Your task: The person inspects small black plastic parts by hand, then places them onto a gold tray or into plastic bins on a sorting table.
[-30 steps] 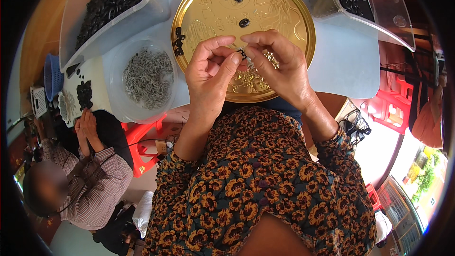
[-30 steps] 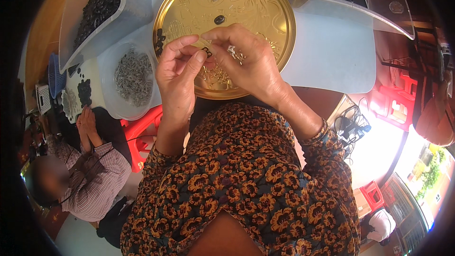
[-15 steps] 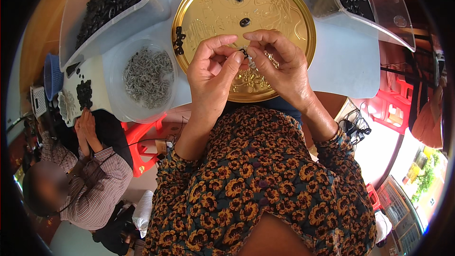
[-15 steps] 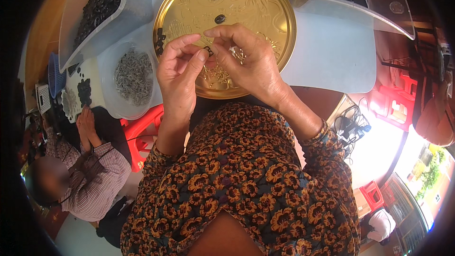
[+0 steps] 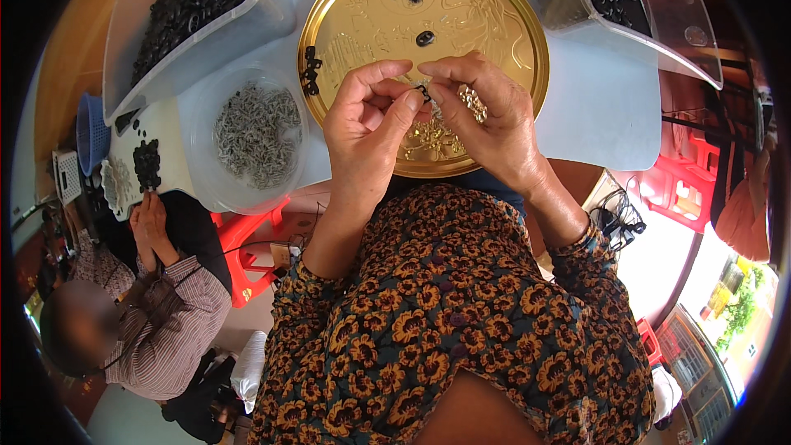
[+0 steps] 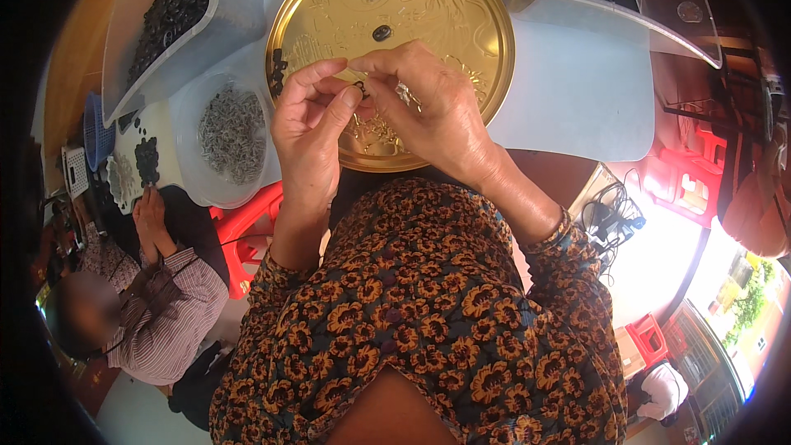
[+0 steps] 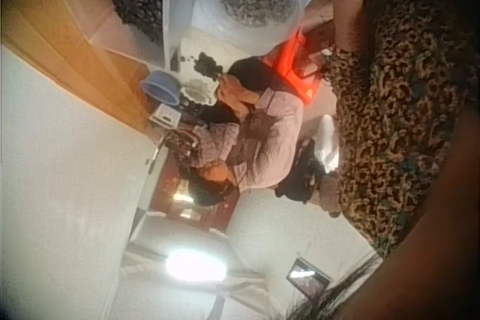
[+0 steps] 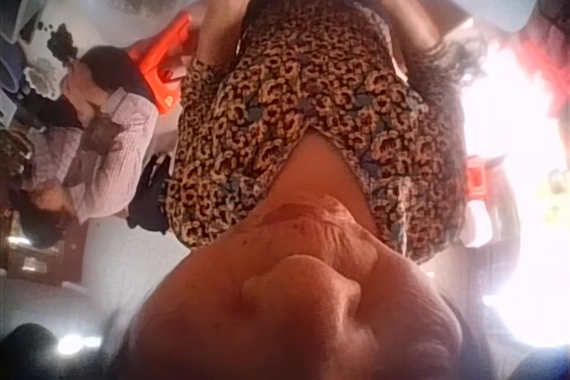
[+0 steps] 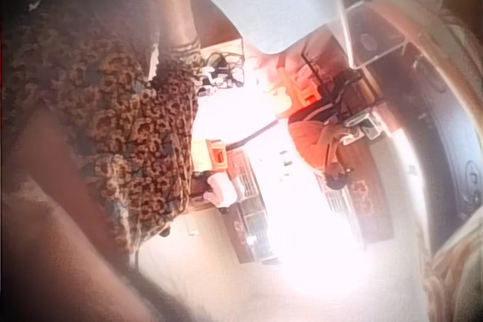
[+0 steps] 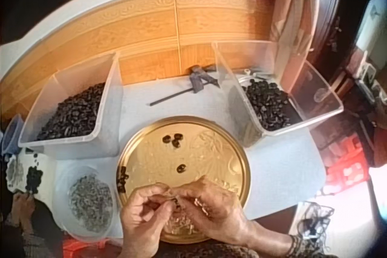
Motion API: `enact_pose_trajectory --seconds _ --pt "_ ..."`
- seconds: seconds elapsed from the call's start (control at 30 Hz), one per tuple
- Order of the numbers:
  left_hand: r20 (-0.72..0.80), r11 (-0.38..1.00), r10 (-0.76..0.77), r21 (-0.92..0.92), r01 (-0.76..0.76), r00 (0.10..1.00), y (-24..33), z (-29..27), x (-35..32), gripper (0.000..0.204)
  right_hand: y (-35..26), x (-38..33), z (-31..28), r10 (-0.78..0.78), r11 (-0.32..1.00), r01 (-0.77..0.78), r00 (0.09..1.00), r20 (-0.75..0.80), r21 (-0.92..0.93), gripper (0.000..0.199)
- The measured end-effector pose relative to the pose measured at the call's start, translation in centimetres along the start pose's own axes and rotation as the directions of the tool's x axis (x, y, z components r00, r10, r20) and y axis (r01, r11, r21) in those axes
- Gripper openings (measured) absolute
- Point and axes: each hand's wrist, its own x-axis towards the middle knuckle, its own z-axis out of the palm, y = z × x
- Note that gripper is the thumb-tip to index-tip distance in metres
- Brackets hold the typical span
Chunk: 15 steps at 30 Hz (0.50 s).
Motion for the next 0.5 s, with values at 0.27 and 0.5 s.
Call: enact_pose_trajectory --seconds 0.27,0.5 --pt "-0.01 1.0 -0.025 -0.01 0.025 1.0 -0.11 0.14 0.29 0.027 0.17 -0.29 0.09 0.171 0.96 -0.176 0.984 0.04 0.216 0.027" --pt "0.001 0.999 -0.023 -0.046 0.023 1.0 0.16 0.37 0.44 0.029 -0.22 -0.27 -0.55 0.386 0.734 -0.4 0.911 0.148 0.549 0.031"
